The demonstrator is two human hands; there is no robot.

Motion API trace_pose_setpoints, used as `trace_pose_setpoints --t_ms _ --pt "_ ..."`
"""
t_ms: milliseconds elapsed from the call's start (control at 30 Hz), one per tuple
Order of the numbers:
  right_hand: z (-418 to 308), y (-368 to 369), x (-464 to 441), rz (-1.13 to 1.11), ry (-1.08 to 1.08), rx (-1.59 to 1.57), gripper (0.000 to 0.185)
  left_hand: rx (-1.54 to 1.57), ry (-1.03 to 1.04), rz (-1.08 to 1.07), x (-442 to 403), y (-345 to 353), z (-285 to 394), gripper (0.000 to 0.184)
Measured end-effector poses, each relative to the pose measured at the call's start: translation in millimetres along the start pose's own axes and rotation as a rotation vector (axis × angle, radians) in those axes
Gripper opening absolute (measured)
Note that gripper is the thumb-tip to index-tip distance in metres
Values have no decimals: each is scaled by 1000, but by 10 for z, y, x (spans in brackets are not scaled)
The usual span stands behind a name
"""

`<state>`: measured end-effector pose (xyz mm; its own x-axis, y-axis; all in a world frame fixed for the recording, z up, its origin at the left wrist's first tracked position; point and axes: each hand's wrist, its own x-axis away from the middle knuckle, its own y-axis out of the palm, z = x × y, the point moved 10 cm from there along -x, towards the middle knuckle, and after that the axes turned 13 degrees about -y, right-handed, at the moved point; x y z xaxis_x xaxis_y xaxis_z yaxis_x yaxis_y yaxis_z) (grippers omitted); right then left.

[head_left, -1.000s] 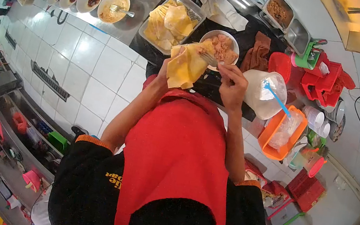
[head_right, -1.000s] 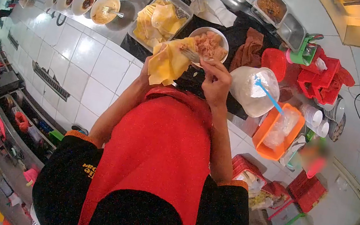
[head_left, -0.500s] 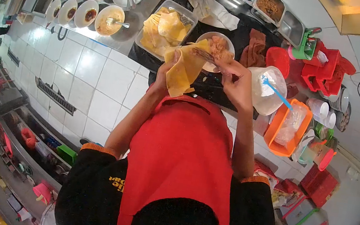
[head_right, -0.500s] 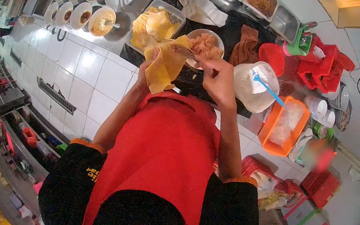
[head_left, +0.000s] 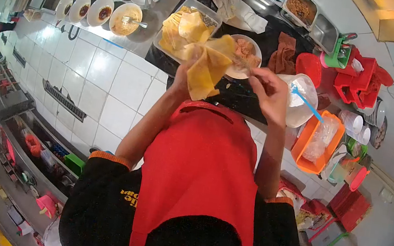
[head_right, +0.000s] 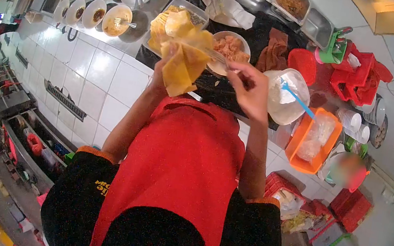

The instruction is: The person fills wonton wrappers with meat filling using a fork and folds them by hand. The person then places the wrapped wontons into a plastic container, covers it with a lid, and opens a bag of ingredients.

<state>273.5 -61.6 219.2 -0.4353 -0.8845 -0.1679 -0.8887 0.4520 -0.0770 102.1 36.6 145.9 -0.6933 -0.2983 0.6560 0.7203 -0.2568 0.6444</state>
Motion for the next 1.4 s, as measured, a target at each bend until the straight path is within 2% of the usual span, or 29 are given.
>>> trace_pose_setpoints --t_ms 33,100,167,200,300,367,433,467,500,567,633,667,733,867,967,1033,1133,1167,1233,1400 --pt "21 88 -57 19 18 -19 21 -4 -8 -4 -39 13 -68 64" --pt "-1 197 -127 50 37 -35 23 -152 -16 -153 -99 177 -215 68" --pt "-182 310 -217 -64 -82 406 25 -155 -57 -167 -149 187 -283 67" --pt "-193 329 -214 -34 -73 449 24 -112 -75 -147 -215 93 -316 67" --pt "-313 592 -127 42 -196 458 19 0 -59 -125 -492 -136 -357 69" --pt "-297 734 -72 0 -167 384 24 65 -26 -131 -575 -262 -366 70" --pt "-100 1052 15 -330 7 91 35 376 -55 -764 -338 -3 -220 66" --pt "46 1026 86 -331 134 6 35 321 15 -448 -507 -390 -279 61" --pt "155 944 113 -336 136 7 35 327 18 -446 -546 -552 -315 61" --pt "388 475 96 -150 80 214 27 533 -34 -351 -649 -919 -427 58" --pt "557 102 177 -180 151 812 29 560 -45 -427 -432 -640 -340 58" --pt "690 43 198 -185 155 815 29 475 -4 -464 -422 -668 -332 62" --pt "1050 -160 266 -175 293 1094 29 395 33 -501 -424 -709 -350 67" --pt "1351 -148 244 -155 306 1146 25 410 -23 -444 -520 -802 -441 67" --pt "1158 -31 198 -181 228 1081 22 380 -17 -414 -620 -913 -468 66" --pt "1021 -46 205 -121 217 1010 22 362 -15 -392 -668 -1017 -520 66" --pt "1181 -42 143 -91 222 1124 19 367 -28 -386 -684 -980 -518 66" --pt "1212 -63 151 -94 219 1123 19 386 -40 -342 -685 -977 -523 59" --pt "1216 -43 172 -182 251 1063 14 409 -53 -296 -685 -1010 -553 54" --pt "1168 -38 124 -169 273 1098 13 368 -25 -266 -736 -1060 -536 55"
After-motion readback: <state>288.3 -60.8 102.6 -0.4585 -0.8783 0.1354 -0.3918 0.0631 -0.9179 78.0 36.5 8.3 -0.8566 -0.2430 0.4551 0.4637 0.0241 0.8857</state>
